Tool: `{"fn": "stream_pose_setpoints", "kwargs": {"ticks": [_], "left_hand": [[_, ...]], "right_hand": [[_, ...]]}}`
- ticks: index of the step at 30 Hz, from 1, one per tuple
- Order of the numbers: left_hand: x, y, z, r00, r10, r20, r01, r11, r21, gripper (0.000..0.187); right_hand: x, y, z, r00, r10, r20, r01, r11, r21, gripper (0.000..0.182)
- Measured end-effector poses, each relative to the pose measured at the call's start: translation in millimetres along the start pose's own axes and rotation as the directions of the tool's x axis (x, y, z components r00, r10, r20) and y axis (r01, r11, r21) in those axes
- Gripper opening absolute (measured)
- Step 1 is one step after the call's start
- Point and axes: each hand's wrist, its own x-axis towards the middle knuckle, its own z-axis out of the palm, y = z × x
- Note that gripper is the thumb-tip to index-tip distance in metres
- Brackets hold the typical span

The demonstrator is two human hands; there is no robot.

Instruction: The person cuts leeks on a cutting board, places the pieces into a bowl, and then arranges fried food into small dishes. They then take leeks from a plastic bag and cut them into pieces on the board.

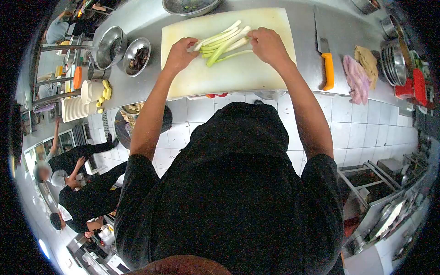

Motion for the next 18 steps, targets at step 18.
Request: {"fn": "stream_pose_setpoints", "kwargs": {"ticks": [18], "left_hand": [[104, 70, -82, 0.867, 0.499, -0.005, -0.457, 0.797, 0.395, 0.04]], "right_hand": [[-48, 34, -19, 0.963, 0.159, -0.219, -0.114, 0.972, 0.205, 0.022]]}}
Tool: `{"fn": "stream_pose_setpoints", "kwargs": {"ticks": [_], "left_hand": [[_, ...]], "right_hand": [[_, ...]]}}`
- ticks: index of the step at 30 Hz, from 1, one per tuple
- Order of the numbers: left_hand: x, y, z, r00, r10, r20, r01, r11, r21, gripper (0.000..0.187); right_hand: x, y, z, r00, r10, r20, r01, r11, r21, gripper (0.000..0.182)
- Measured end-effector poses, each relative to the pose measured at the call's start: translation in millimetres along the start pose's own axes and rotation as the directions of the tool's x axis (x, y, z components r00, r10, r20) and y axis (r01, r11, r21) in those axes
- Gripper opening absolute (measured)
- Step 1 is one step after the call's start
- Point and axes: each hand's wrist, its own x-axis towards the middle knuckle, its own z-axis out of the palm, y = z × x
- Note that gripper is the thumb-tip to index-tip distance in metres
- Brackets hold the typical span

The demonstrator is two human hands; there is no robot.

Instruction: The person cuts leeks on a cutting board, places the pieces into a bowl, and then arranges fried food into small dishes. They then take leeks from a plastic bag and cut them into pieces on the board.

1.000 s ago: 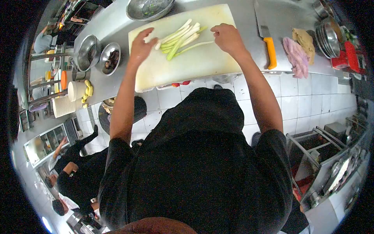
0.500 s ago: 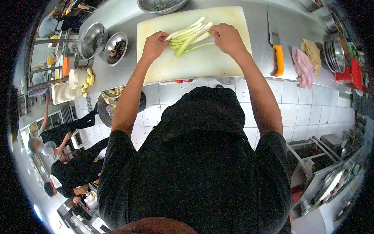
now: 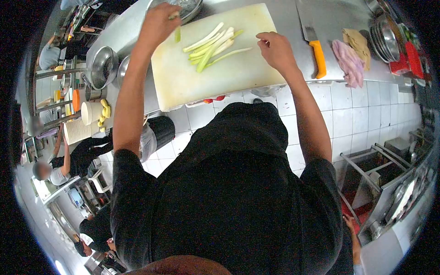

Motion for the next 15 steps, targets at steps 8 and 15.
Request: {"fn": "stream_pose_setpoints", "kwargs": {"ticks": [8, 15], "left_hand": [[39, 26, 93, 0.935, -0.028, 0.354, 0.163, 0.919, -0.359, 0.048], [13, -6, 97, 0.867, -0.17, 0.469, 0.369, 0.851, -0.374, 0.047]], "right_hand": [[24, 0, 24, 0.992, -0.126, 0.007, 0.125, 0.977, -0.17, 0.024], [72, -49, 49, 0.91, -0.381, 0.165, 0.411, 0.885, -0.22, 0.023]]}}
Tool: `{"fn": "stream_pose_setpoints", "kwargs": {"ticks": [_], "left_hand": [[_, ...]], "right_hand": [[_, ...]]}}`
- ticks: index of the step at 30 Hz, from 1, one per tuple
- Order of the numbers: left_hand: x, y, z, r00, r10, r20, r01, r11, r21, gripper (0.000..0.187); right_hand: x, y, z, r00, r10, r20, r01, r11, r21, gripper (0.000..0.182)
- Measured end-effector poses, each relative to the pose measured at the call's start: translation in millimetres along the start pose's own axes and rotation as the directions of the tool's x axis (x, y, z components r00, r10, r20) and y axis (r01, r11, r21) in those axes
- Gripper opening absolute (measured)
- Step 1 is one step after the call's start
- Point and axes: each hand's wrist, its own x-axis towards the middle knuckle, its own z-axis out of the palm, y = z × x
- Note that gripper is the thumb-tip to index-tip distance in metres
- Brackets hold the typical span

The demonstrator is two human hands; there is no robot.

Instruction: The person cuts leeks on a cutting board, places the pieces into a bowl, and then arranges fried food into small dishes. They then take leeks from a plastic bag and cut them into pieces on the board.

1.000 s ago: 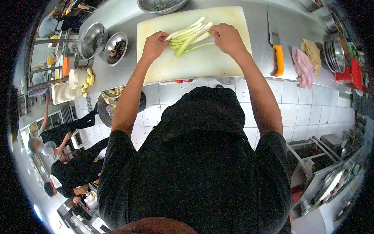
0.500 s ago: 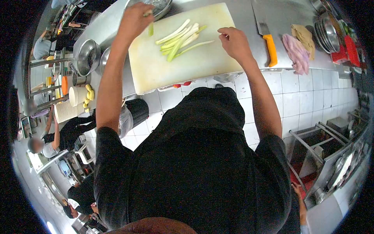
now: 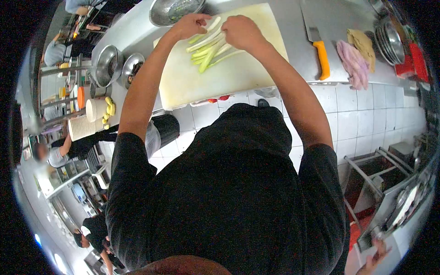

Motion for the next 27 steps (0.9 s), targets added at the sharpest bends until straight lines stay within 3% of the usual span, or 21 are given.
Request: {"fn": "stream_pose_setpoints", "kwargs": {"ticks": [2, 6, 10, 13, 15, 16, 17, 19, 22, 25, 27], "left_hand": [[-14, -11, -1, 0.998, -0.028, 0.06, 0.026, 0.999, 0.033, 0.043], [-25, -58, 11, 0.994, -0.111, 0.015, 0.112, 0.969, -0.22, 0.045], [-48, -60, 11, 0.983, -0.152, -0.102, 0.128, 0.969, -0.21, 0.036], [-58, -49, 10, 0.981, -0.112, -0.159, 0.095, 0.989, -0.113, 0.039], [-66, -26, 12, 0.971, -0.095, -0.219, 0.091, 0.995, -0.028, 0.045], [-71, -9, 15, 0.969, -0.061, -0.241, 0.062, 0.998, -0.002, 0.047], [-75, 11, 17, 0.964, -0.025, -0.264, 0.034, 0.999, 0.026, 0.049], [-78, 32, 35, 0.934, 0.098, -0.343, -0.067, 0.992, 0.103, 0.048], [-74, 52, 57, 0.956, 0.143, -0.255, -0.109, 0.984, 0.141, 0.045], [-63, 60, 66, 0.95, 0.167, -0.263, -0.121, 0.975, 0.184, 0.046], [-58, 60, 71, 0.945, 0.16, -0.284, -0.106, 0.974, 0.199, 0.053]], "right_hand": [[21, -20, 10, 0.988, -0.071, 0.138, 0.063, 0.996, 0.065, 0.02], [56, -40, 44, 0.939, -0.153, 0.309, 0.154, 0.988, 0.022, 0.016], [71, -42, 57, 0.929, -0.16, 0.334, 0.176, 0.984, -0.021, 0.014], [70, -15, 22, 0.96, -0.113, 0.255, 0.095, 0.992, 0.085, 0.019], [48, 25, -8, 0.998, -0.008, 0.062, 0.001, 0.993, 0.122, 0.024], [35, 38, -33, 0.993, 0.097, 0.07, -0.099, 0.995, 0.023, 0.027], [19, 46, -51, 0.979, 0.203, -0.002, -0.203, 0.977, -0.061, 0.028], [-11, 70, -71, 0.937, 0.348, -0.008, -0.348, 0.936, -0.052, 0.029], [-59, 92, -79, 0.897, 0.437, -0.066, -0.439, 0.898, -0.032, 0.03], [-95, 101, -77, 0.809, 0.571, -0.142, -0.58, 0.815, -0.027, 0.029], [-96, 94, -62, 0.901, 0.415, -0.126, -0.424, 0.904, -0.058, 0.027]]}}
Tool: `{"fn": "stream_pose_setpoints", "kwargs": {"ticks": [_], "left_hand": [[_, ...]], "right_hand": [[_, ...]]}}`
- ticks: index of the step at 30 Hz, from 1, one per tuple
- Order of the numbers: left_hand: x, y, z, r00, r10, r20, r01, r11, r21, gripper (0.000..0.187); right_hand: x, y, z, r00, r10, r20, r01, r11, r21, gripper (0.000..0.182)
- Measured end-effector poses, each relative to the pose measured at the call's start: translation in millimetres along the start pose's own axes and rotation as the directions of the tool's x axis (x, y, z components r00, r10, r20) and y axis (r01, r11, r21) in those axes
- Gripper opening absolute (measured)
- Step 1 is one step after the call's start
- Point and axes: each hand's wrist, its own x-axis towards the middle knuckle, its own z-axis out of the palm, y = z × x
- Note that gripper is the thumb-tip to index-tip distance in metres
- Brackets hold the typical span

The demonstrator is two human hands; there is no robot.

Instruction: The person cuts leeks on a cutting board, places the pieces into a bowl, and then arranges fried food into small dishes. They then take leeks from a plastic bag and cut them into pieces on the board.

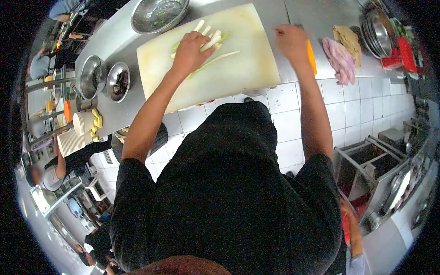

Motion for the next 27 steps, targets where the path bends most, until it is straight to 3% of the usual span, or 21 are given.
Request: {"fn": "stream_pose_setpoints", "kwargs": {"ticks": [3, 5, 8, 11, 16, 20, 22, 24, 25, 27], "left_hand": [[5, -1, 11, 0.996, 0.026, -0.087, -0.025, 1.0, 0.018, 0.065], [5, 4, 15, 0.992, 0.029, -0.119, -0.023, 0.998, 0.051, 0.072], [0, 19, 8, 0.997, 0.051, -0.053, -0.047, 0.995, 0.087, 0.065], [-8, 9, 22, 0.997, 0.038, -0.064, -0.036, 0.999, 0.025, 0.06], [-16, 1, 32, 0.986, 0.055, -0.156, -0.051, 0.998, 0.028, 0.055], [-16, 0, 26, 0.98, 0.034, -0.197, -0.038, 0.999, -0.019, 0.054], [-10, -12, 24, 0.971, -0.02, -0.24, 0.015, 1.0, -0.019, 0.054], [-2, -30, 17, 0.964, -0.074, -0.255, 0.067, 0.997, -0.034, 0.063], [1, -36, 13, 0.971, -0.108, -0.214, 0.112, 0.994, 0.007, 0.066], [5, -42, 7, 0.978, -0.169, -0.126, 0.182, 0.978, 0.099, 0.072]], "right_hand": [[11, -51, 26, 0.976, -0.189, 0.107, 0.184, 0.982, 0.051, 0.028], [23, -66, 57, 0.95, -0.3, 0.089, 0.289, 0.95, 0.12, 0.029], [42, -79, 74, 0.918, -0.274, 0.285, 0.268, 0.961, 0.064, 0.022], [54, -69, 79, 0.86, -0.386, 0.334, 0.403, 0.915, 0.019, 0.018], [67, -32, 22, 0.847, -0.264, 0.46, 0.292, 0.956, 0.012, 0.015], [38, 2, -36, 0.94, -0.215, 0.266, 0.255, 0.958, -0.127, 0.023], [5, -10, -61, 0.925, 0.201, 0.322, -0.214, 0.977, 0.006, 0.025], [-43, -27, -51, 0.921, 0.328, 0.21, -0.378, 0.882, 0.282, 0.023], [-65, -29, -28, 0.904, 0.371, 0.215, -0.428, 0.754, 0.499, 0.021], [-102, -63, 3, 0.838, 0.476, 0.265, -0.537, 0.637, 0.553, 0.024]]}}
